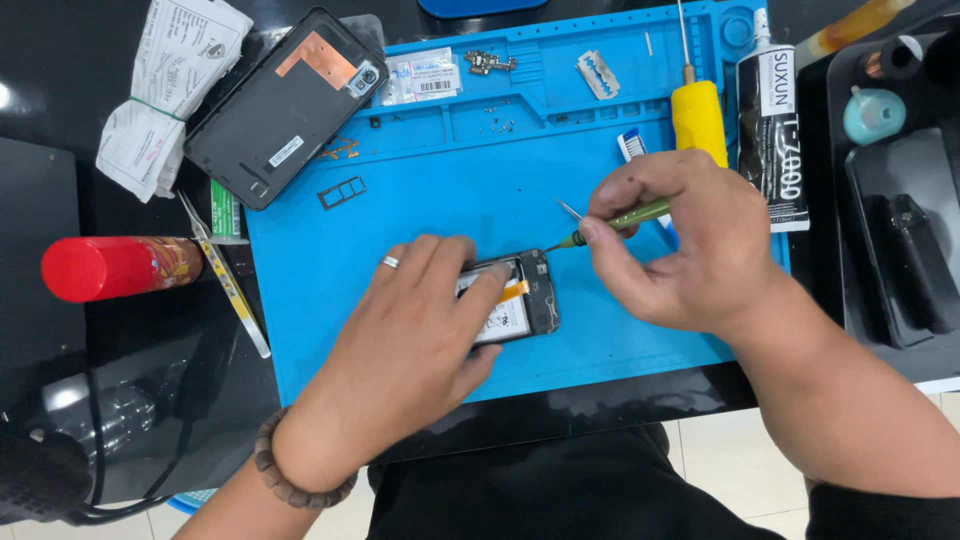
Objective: The person reassembles a disassembled smartphone on a blue work mat. They connect a ribbon cable to the motherboard, place a black metal shield over the battery, and secure the shield with screws using a screwdriver.
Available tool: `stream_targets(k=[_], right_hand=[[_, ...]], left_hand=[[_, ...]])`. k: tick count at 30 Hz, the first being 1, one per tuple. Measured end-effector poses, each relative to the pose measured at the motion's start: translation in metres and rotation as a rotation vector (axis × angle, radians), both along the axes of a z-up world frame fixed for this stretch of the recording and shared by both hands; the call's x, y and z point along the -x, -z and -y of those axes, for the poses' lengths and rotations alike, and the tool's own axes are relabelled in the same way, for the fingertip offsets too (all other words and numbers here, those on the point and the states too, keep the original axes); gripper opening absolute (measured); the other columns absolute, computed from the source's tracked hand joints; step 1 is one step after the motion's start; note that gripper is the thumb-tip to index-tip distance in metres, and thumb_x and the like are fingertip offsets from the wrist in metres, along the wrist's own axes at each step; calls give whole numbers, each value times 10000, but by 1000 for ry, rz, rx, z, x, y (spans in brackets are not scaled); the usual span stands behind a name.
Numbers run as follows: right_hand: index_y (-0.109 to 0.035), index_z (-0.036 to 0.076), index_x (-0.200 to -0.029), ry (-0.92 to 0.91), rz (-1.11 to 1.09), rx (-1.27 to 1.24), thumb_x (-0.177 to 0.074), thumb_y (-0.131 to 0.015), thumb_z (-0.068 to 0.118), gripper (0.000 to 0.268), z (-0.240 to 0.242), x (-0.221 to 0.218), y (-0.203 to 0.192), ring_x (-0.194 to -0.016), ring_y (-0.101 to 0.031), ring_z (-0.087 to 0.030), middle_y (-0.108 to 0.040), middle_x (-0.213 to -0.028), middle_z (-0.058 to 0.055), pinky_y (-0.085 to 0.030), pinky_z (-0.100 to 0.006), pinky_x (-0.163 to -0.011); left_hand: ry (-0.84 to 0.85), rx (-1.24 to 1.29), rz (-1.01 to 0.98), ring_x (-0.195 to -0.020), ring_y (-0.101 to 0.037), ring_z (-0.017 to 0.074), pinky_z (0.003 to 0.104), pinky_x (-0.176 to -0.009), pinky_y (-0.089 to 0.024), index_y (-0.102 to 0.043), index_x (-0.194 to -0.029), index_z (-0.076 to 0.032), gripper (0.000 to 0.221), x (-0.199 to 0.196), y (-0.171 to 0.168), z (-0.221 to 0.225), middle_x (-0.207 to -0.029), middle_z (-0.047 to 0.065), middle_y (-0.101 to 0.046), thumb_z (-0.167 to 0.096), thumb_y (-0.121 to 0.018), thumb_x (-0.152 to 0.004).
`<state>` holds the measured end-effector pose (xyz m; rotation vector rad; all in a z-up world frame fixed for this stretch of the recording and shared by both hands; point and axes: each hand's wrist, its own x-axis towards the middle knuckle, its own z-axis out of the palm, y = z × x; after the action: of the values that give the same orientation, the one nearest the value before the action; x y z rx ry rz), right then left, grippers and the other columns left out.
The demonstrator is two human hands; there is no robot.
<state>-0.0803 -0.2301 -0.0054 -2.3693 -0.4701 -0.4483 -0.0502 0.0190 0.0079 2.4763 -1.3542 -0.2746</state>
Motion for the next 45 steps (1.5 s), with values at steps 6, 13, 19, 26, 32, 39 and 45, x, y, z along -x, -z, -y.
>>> stream_targets(k=[6, 13, 19, 26, 32, 39, 45], right_hand=[[-501, -54, -1068, -111, 67, 28, -882, -720, 53, 307, -8, -5, 3, -772, -680, -265, -642, -928, -173, -529, -340, -645], [-524, -31, -1045, -128, 38, 85, -884, -706, 65, 261, -14, -7, 5, -758, -673, -263, -643, -907, -152, -512, -354, -614], [-520, -46, -1038, -155, 41, 106, -880, -716, 46, 268, -17, -10, 4, -765, -675, -279, -644, -909, -178, -525, -365, -625], [-509, -38, -1038, -181, 7, 123, -881, -716, 37, 271, -20, -12, 1, -771, -681, -287, -651, -898, -178, -530, -369, -635], [-536, -3, -1016, -252, 3, 314, -913, -751, 124, 270, -27, -11, -21, -686, -615, -288, -605, -817, -138, -458, -388, -522], [-478, -35, -1092, -295, -202, 348, -907, -554, -20, 200, -37, -10, -43, -842, -531, -371, -528, -978, -198, -409, -452, -568], [-526, 62, -879, -264, 1, 420, -972, -691, 145, 207, -40, -12, -35, -468, -382, -221, -428, -581, -51, -299, -358, -403]], left_hand=[[5, 61, -10, -1080, -466, 365, 551, -807, -421, -514, -1241, -101, 574, -4, 2, -6, -1196, 168, -492, -353, -733, -774], [-2, 171, 74, -1070, -497, 373, 530, -848, -395, -560, -1243, -164, 479, 1, 7, -2, -1193, 186, -506, -401, -661, -840], [-4, 153, 176, -1028, -506, 344, 497, -828, -418, -577, -1220, -177, 487, 1, 10, 0, -1167, 156, -501, -404, -696, -807], [-5, 148, 187, -1030, -507, 345, 494, -840, -416, -567, -1216, -170, 493, 1, 11, 0, -1168, 162, -506, -402, -699, -802], [3, 157, 181, -1015, -501, 336, 490, -833, -421, -559, -1219, -148, 480, 1, 13, -1, -1177, 159, -508, -389, -682, -822], [22, 176, 176, -1024, -487, 325, 503, -831, -424, -561, -1227, -141, 489, 0, 16, -2, -1228, 122, -496, -392, -695, -829], [29, 189, 152, -1029, -489, 320, 506, -819, -429, -565, -1227, -127, 464, 0, 17, -3, -1240, 101, -487, -388, -664, -856]])
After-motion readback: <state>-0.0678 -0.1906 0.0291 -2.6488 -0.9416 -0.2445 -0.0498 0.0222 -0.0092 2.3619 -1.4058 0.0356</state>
